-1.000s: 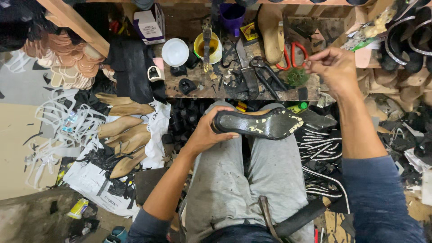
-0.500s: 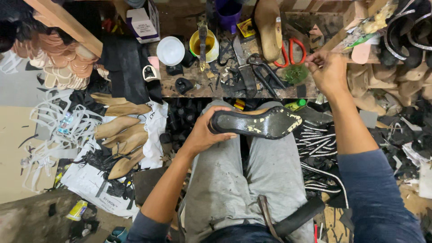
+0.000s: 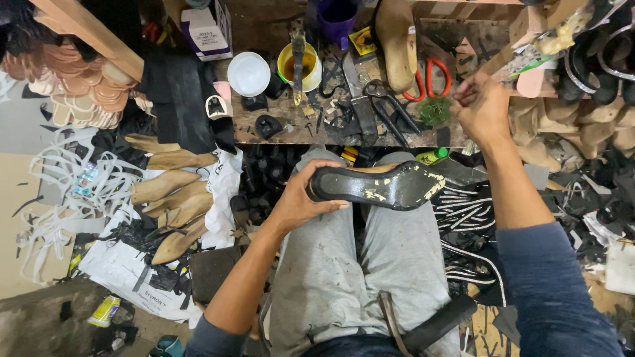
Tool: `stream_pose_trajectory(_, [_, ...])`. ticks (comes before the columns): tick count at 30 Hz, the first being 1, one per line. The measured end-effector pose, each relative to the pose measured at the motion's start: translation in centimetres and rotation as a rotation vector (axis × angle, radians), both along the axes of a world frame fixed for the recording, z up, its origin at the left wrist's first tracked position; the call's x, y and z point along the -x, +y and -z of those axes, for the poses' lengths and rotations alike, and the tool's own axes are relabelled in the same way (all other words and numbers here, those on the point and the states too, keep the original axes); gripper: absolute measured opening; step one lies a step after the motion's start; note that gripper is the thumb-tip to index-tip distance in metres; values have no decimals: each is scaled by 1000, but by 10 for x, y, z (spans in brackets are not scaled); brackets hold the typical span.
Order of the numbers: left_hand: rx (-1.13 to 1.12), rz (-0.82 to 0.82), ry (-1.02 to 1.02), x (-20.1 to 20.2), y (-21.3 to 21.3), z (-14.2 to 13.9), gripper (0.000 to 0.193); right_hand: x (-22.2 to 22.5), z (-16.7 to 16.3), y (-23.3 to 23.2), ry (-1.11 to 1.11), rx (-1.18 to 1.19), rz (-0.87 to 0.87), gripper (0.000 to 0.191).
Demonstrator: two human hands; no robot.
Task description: The person assembles a black shoe by inserting a wooden shoe last into the upper, then uses a hammer to tap and secure the shoe last and upper together. The person handles the shoe and last repeatedly, adjusting and tapping until the assembly is complete.
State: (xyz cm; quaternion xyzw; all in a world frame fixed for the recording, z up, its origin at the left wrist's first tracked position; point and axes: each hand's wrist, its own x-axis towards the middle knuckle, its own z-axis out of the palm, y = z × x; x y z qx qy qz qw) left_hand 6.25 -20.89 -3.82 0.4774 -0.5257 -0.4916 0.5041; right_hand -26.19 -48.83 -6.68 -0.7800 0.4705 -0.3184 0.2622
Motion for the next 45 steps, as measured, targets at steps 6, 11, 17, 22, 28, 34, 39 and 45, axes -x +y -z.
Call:
stream_pose_trajectory(6, [-5,2,16,-3,-4,2,67,3,-5,-2,250,-63,38,18])
stream_pose_trajectory(11, [-1,-1,-19,-4,-4,2,66,6,0,-4,328,126,-1,18])
stream_pose_trajectory(17, [9,3,-8,-5,-3,-2,66,1,2,-3,211,-10,19,24])
stream_pose_trajectory(22, [-35,-1,-27,-5,-3,-6,68,-6,-3,-2,120,22,-4,19])
stream_pose_trajectory(28, [-5,-13,-25,-8,-4,-2,68,-14,-8,-1,454,142,68,27])
stream_pose_trajectory(34, [-3,-14,2,-15,-7,9,69,-13,4,-7,86,-22,69,17])
stream_pose_trajectory(39, [18,4,-9,-15,-11,16,69,-19,4,-11,-98,80,-96,36])
stream_pose_trajectory(45, [59,-13,-27,-17,-12,17,69,-76,-32,-2,-192,27,-101,17])
